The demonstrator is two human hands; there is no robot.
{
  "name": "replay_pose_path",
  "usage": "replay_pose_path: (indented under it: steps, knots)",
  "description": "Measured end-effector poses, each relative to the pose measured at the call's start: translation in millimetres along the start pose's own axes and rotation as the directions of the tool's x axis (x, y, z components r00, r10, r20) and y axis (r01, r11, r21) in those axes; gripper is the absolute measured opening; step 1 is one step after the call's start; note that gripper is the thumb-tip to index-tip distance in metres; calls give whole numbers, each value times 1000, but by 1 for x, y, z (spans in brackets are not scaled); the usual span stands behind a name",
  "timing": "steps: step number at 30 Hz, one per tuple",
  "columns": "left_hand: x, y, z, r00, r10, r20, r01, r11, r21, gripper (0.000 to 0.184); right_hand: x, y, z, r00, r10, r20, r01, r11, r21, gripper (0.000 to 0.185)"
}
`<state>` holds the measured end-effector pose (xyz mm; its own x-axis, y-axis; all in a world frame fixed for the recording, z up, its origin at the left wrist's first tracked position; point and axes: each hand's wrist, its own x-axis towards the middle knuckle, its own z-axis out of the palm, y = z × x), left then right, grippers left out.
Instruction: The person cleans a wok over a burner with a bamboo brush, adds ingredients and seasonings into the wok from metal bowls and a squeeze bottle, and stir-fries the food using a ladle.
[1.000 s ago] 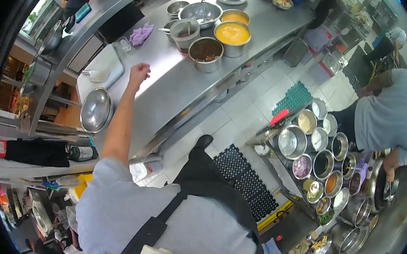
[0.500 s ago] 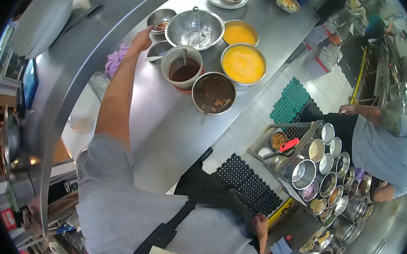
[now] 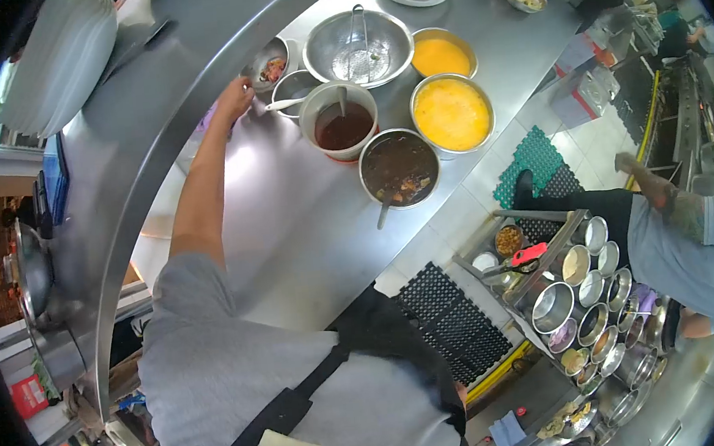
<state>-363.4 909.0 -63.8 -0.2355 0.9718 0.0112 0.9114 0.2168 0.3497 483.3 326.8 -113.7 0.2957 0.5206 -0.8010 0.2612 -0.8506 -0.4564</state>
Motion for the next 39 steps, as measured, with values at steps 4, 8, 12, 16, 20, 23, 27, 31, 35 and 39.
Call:
replay_pose_path:
  steps: [4, 8, 12, 16, 20, 23, 27, 31, 35, 39]
  knots:
    - [-69, -24, 5, 961, -108, -255, 85, 992, -98, 20, 7, 29, 6, 1000, -4, 23, 4, 1000, -24, 30]
    - [-142, -10, 1, 802, -532, -271, 342, 781, -522, 35, 17, 49, 5, 998, -43, 43, 45, 999, -29, 30]
    - [-209, 5, -7, 675, -729, -111, 335, 438, -834, 40, 48, 104, 6, 969, -239, 62, 243, 968, -65, 30]
    - [-277, 25, -3, 665, -744, 55, 442, 334, -832, 30, 44, 100, 2, 984, -162, 77, 155, 984, 92, 31]
    - [-347, 66, 7, 739, -668, 85, 317, 233, -920, 27, 27, 109, -8, 987, -140, 85, 115, 961, 250, 35]
    - [-380, 86, 21, 776, -630, 44, 230, 217, -949, 25, 27, 180, -23, 990, -136, 35, 125, 968, 219, 37]
    - [-391, 129, 24, 731, -667, -142, 83, 293, -953, 26, 33, 345, -33, 990, -110, -92, 121, 985, 121, 33]
    - [-410, 219, 0, 783, -593, -187, 35, 342, -939, 31, -34, 423, -42, 978, 126, -166, -27, 867, 498, 23]
    - [-439, 374, 21, 997, -57, 56, 72, 321, -944, 23, -102, 404, -92, 988, 152, -16, -144, 958, 248, 26]
    - [-497, 581, 70, 791, 498, 356, 234, 292, -928, 16, -124, 349, -188, 921, -82, -381, 203, 936, 287, 23]
